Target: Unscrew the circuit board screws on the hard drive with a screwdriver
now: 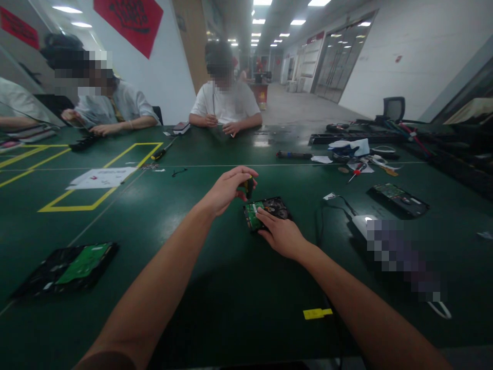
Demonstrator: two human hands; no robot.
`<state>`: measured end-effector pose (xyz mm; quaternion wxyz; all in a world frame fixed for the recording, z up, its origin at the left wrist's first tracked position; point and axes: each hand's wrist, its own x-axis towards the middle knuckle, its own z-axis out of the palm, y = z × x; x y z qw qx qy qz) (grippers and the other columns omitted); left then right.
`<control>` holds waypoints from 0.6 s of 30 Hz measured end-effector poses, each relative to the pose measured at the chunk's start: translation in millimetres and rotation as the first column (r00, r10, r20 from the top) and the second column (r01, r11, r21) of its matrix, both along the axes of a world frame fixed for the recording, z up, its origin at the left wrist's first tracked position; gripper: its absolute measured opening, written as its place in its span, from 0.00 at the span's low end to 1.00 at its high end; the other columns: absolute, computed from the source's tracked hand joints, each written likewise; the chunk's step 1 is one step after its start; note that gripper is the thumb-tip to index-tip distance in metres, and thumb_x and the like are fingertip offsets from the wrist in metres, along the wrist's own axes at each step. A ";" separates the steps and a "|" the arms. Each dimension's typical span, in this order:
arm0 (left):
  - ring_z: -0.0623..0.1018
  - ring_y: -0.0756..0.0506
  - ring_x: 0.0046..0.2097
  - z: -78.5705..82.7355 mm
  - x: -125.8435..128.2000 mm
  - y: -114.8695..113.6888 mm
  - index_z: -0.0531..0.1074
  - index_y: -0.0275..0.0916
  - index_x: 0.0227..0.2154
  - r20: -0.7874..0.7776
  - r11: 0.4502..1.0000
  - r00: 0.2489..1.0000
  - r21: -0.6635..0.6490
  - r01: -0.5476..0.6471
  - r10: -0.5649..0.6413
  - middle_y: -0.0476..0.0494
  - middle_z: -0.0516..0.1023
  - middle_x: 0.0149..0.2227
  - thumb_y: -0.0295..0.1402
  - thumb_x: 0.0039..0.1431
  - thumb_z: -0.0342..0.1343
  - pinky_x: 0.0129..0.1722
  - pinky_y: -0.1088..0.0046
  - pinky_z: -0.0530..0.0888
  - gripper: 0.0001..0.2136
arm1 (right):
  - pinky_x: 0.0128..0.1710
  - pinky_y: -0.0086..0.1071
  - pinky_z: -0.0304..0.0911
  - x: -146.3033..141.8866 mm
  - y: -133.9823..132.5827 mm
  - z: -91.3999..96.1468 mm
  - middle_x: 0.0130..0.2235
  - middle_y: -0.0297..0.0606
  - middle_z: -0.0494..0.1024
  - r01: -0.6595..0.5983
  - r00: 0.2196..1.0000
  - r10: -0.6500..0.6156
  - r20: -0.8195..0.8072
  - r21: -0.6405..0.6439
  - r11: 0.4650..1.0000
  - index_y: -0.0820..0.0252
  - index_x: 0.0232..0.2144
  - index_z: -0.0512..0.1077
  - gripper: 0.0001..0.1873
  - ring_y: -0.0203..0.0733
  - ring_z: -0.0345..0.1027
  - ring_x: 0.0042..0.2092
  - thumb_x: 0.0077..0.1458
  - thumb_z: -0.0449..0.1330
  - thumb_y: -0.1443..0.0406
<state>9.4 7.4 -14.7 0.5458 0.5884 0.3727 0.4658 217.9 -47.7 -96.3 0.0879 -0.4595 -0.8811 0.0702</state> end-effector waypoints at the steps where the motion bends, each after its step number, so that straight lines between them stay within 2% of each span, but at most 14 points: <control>1: 0.77 0.44 0.39 0.2 0.2 -0.3 0.75 0.40 0.42 0.021 1.000 1.000 -0.010 0.010 -0.010 0.40 0.78 0.38 0.35 0.61 0.54 0.26 0.75 0.70 0.10 | 0.49 0.48 0.71 0.0 0.0 0.0 0.70 0.36 0.55 -0.002 1.000 0.002 -0.002 -0.002 1.000 0.52 0.67 0.58 0.29 0.54 0.71 0.55 0.65 0.51 0.57; 9: 0.77 0.43 0.43 -0.6 3.2 -0.9 0.73 0.39 0.40 0.110 0.998 0.992 -0.022 0.067 -0.064 0.40 0.77 0.39 0.39 0.63 0.55 0.33 0.70 0.76 0.10 | 0.49 0.48 0.70 -1.2 -1.4 1.4 0.70 0.38 0.55 0.015 1.000 -0.015 0.011 -0.014 1.000 0.52 0.67 0.58 0.29 0.54 0.71 0.55 0.65 0.51 0.57; 14: 0.75 0.48 0.38 0.2 4.4 -3.9 0.75 0.39 0.36 0.012 0.999 1.000 0.050 0.004 -0.005 0.44 0.75 0.38 0.41 0.59 0.60 0.32 0.74 0.73 0.11 | 0.49 0.48 0.71 -0.8 -1.2 1.0 0.70 0.37 0.55 0.018 1.000 -0.017 0.014 -0.010 1.000 0.52 0.67 0.58 0.29 0.54 0.72 0.54 0.65 0.51 0.57; 18: 0.73 0.50 0.36 -0.7 2.2 -2.3 0.77 0.39 0.37 -0.055 0.994 0.998 0.104 -0.032 0.038 0.44 0.75 0.38 0.41 0.59 0.60 0.30 0.76 0.70 0.10 | 0.50 0.48 0.70 -0.3 -1.0 0.9 0.70 0.36 0.54 0.004 1.000 -0.004 0.002 -0.007 1.000 0.52 0.67 0.57 0.29 0.54 0.71 0.55 0.65 0.51 0.58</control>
